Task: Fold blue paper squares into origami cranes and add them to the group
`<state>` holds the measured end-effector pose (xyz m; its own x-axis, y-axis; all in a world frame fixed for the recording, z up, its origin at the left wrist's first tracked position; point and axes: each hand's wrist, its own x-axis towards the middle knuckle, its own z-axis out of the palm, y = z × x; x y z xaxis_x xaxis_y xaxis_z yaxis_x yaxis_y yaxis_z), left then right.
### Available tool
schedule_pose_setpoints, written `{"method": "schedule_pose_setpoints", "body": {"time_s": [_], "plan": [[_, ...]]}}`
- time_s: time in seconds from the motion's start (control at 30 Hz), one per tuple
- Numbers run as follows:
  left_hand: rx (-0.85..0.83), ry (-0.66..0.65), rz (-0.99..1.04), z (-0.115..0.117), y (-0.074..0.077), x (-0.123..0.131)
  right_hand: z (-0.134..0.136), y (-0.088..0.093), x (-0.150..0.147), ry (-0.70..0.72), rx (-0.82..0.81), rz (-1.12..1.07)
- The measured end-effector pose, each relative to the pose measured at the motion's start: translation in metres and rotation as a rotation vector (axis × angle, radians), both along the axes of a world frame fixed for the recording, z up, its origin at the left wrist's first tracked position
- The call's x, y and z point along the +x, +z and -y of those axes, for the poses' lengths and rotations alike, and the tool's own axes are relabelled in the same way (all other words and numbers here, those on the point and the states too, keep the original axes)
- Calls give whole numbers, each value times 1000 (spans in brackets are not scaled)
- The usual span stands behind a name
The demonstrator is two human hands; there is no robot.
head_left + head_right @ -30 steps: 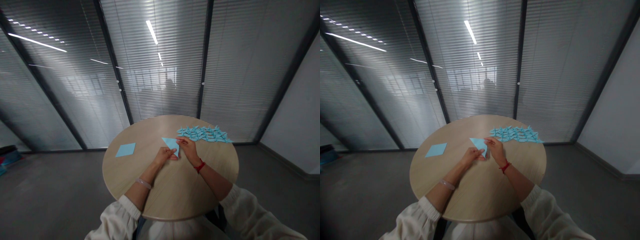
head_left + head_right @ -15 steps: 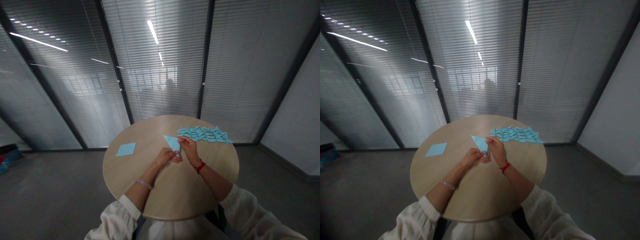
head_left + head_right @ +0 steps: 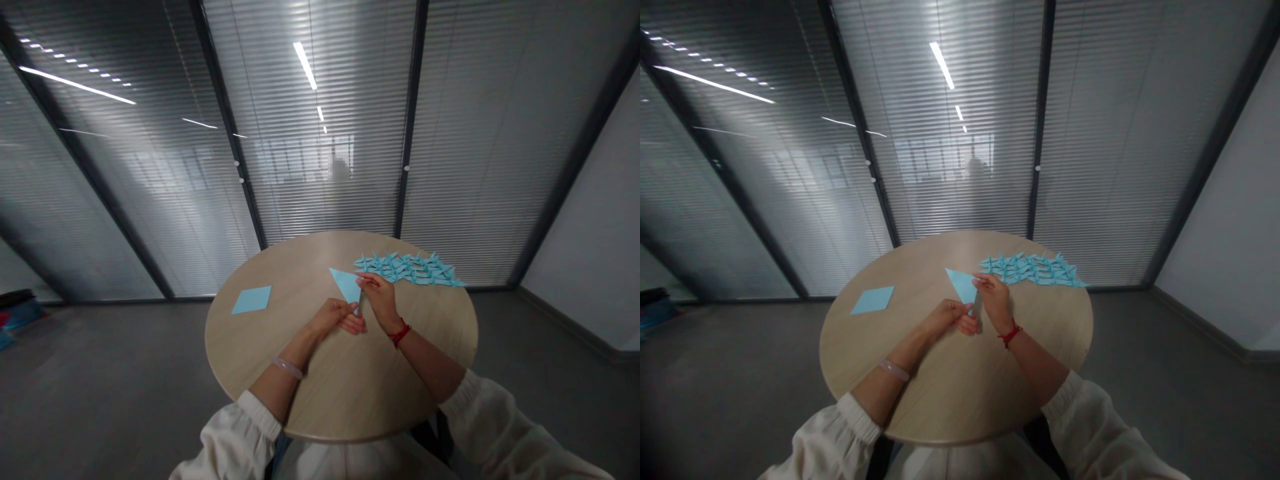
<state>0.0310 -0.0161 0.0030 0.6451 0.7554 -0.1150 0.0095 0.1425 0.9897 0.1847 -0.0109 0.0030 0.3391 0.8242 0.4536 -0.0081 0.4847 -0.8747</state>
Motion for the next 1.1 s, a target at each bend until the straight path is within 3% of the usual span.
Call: {"method": "schedule_pose_setpoints", "body": {"time_s": [0.2, 0.43, 0.7, 1.1], "plan": [[31, 4, -55, 1, 0, 3, -1, 0, 3, -29, 5, -41], [159, 50, -103, -2, 3, -1, -3, -2, 1, 37, -51, -148], [121, 25, 31, 0, 1, 1, -3, -3, 0, 72, -89, -179], [77, 85, 76, -7, -3, 2, -3, -4, 1, 68, -55, -114]]}}
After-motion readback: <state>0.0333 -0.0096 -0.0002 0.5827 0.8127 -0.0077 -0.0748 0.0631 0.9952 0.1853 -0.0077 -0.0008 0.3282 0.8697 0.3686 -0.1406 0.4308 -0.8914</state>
